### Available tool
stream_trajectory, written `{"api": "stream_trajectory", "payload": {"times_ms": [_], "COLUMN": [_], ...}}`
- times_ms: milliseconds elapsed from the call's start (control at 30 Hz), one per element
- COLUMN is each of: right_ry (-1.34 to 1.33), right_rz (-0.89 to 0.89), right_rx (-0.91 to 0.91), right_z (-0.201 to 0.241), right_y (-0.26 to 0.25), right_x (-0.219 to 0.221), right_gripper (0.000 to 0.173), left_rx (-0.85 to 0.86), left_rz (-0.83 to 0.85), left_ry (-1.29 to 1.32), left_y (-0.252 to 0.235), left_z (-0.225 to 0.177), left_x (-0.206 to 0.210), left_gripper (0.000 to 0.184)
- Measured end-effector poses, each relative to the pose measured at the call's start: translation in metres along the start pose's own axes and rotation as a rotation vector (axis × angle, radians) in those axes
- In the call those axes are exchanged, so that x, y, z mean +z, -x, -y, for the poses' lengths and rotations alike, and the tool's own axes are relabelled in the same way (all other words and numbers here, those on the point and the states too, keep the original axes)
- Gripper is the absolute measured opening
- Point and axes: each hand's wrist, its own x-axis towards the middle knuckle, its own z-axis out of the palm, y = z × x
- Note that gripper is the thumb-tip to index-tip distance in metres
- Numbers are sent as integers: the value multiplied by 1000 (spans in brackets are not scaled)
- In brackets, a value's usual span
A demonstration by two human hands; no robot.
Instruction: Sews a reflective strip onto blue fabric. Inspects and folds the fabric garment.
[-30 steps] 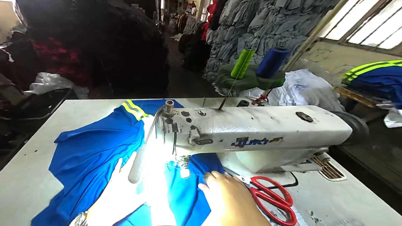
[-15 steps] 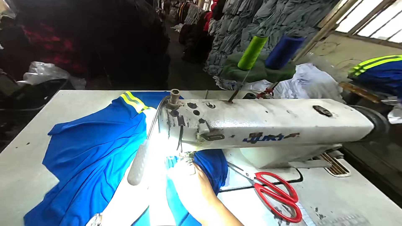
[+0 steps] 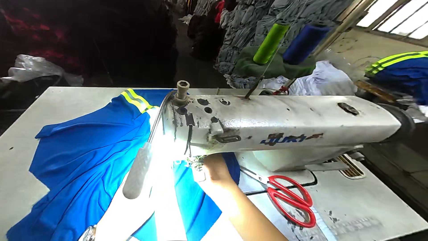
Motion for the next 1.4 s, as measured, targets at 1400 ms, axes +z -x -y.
{"api": "stream_trajectory", "payload": {"times_ms": [1400], "right_ry": [75], "right_rz": [-59], "right_rx": [-403], "right_z": [-28], "right_y": [67], "right_x": [-6], "right_gripper": [32], "left_rx": [76], "left_rz": [67], "left_ry": [0], "left_y": [-10], "left_z": [2], "left_x": [-10], "left_gripper": [56]}}
